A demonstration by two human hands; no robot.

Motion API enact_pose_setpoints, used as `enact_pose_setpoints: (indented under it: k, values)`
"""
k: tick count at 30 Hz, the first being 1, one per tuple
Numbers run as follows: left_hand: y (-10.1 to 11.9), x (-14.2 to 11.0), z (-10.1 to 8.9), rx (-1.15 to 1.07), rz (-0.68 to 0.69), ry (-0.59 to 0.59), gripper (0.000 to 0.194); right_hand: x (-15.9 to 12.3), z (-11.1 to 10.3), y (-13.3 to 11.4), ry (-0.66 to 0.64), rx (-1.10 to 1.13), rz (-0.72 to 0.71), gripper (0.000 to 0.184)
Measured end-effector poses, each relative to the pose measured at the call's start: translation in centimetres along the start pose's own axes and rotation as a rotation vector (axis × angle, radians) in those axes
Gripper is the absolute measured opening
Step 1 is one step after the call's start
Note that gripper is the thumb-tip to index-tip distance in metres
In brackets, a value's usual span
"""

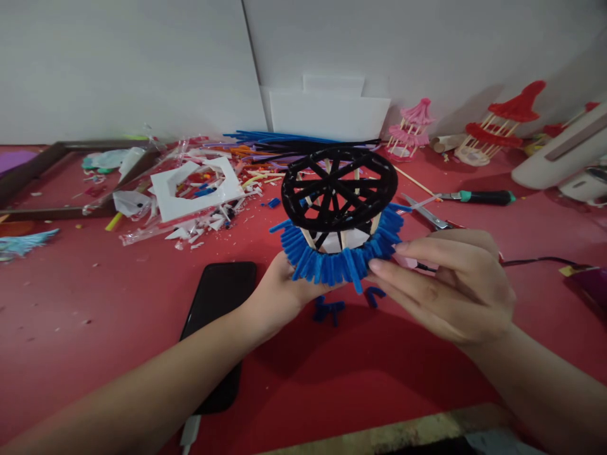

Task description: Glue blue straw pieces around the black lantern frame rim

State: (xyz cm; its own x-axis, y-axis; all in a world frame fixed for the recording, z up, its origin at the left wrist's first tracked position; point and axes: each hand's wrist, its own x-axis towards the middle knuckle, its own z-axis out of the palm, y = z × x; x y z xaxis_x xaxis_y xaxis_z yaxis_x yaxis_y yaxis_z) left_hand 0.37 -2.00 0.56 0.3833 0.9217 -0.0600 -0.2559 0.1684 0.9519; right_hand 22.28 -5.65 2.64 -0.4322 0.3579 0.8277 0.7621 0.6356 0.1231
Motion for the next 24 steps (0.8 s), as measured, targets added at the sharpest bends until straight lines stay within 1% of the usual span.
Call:
enact_pose_setpoints:
  k: [6, 9, 12, 18, 21, 24]
  values:
    - [0.32, 0.05, 0.11, 0.024, 0.022, -0.082, 0.028, -0.53, -0.05, 0.15, -0.01, 0.01, -0.011, 0.031]
    - [0.32, 0.07, 0.13, 0.034, 0.03, -0.083, 0.03, -0.56, 0.04, 0.18, 0.017, 0.034, -0.026, 0.028]
    - [0.18, 0.09, -0.02, 0.025, 0.035, -0.096, 0.032, -0.34, 0.04, 0.19, 0.06, 0.073, -0.053, 0.03]
    - [-0.14, 0.02, -0.43, 0.03, -0.01, -0.059, 0.036, 0.04, -0.06, 0.16, 0.052, 0.074, -0.037, 0.028]
    - [-0.06, -0.05, -0.46, 0.04, -0.002, -0.069, 0.034, -0.03, 0.06, 0.06, 0.083, 0.088, -0.028, 0.027]
    - [0.04, -0.11, -0.43, 0.033, 0.006, -0.08, 0.032, -0.19, 0.12, -0.14, 0.087, 0.087, -0.031, 0.027]
